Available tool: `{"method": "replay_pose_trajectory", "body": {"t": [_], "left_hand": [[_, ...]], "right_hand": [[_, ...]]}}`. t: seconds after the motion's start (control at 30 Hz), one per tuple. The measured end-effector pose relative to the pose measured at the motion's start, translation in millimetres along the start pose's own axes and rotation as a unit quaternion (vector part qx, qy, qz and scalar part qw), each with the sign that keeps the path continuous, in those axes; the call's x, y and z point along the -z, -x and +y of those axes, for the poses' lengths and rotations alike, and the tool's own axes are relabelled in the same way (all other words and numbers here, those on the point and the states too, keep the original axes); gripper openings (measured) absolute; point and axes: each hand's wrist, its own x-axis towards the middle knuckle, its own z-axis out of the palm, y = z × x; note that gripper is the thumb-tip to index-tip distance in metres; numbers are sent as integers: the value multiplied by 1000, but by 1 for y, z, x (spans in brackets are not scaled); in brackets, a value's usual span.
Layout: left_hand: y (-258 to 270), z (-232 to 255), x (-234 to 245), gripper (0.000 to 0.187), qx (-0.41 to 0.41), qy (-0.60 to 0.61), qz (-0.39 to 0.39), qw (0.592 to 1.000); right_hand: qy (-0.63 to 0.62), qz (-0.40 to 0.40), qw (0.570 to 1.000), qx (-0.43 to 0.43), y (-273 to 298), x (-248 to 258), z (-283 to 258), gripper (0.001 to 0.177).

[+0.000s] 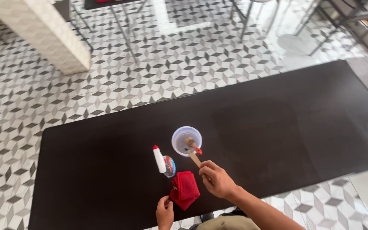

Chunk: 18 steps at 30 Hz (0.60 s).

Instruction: The person scrubs a black table surface with a small brush, then wipes it with a red cloth. They spray cleaner onto the cloth and continue wiping the table, then use a paintbrush to spread liquid on the surface.

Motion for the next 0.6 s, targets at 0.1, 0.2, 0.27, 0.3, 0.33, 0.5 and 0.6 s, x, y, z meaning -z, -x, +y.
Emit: {"method": "replay_pose_trajectory", "body": {"t": [0.1,0.2,0.27,0.3,0.33,0.5,0.6], "left_hand": [[1,-6,3,36,3,-14,-7,1000],[1,-7,4,37,15,-32,-22,999],[-3,-3,5,38,27,-45,-30,998],[-4,-1,4,39,36,-52,-34,997],[-6,1,3,40,45,-60,-39,996],[-2,6,1,56,42,-45,-62,996],[6,8,-8,66,77,-13,-84,993]], "right_hand": [[3,13,1000,-1,4,-4,1,15],[21,23,999,11,6,-5,5,14],[26,28,999,7,3,-6,8,13],[24,30,999,-7,5,-6,8,12],[23,32,999,-21,6,-6,8,12],[18,38,999,-31,7,-5,10,16],[18,20,999,-44,6,-5,12,21]]}}
